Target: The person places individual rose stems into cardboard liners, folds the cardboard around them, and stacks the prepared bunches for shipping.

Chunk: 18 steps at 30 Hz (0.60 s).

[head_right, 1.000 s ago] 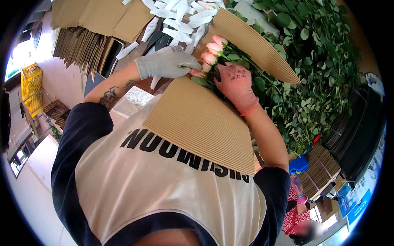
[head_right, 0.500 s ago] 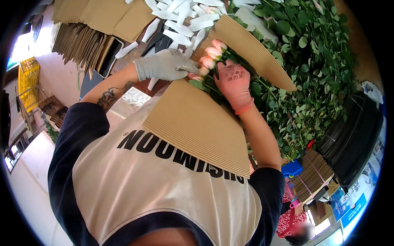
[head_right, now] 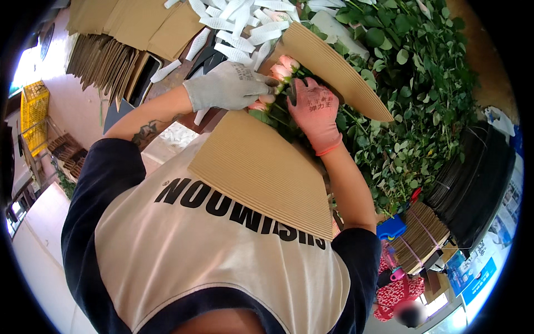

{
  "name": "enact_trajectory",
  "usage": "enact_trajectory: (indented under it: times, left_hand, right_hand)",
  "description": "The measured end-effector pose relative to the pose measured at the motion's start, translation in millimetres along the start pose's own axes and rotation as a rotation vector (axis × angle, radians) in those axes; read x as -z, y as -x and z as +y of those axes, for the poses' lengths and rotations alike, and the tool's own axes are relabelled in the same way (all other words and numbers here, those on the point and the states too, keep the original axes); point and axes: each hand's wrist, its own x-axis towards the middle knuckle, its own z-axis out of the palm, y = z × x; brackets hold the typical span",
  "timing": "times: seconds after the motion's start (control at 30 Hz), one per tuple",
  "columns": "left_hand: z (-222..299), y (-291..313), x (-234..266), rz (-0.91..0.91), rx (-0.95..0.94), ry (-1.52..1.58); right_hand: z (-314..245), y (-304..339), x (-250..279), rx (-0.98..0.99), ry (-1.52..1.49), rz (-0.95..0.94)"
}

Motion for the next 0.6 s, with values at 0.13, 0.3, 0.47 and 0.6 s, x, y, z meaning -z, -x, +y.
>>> enact_trajectory:
  times: [0.13, 0.3, 0.47, 0.6]
  left_hand:
    - [-0.7, 2.0, -0.4, -0.001, 0.006, -0.061]
    - [0.5, -1.7, 1.2, 0.058, -0.036, -0.053]
    - [0.8, -16.2, -6.5, 0.112, 0.013, -0.009]
    - [-10.8, -16.8, -7.9, 0.2, -0.056, -0.03]
  right_hand:
    - [9.4, -3.5, -11.0, 0.031, 0.151, 0.097]
    - [7.4, -9.7, -4.7, -0.002, 0.151, -0.112]
    - [-2.9, -6.9, 9.3, -0.105, 0.061, -0.028]
    - [6.2, -8.2, -0.1, 0.001, 0.078, 0.063]
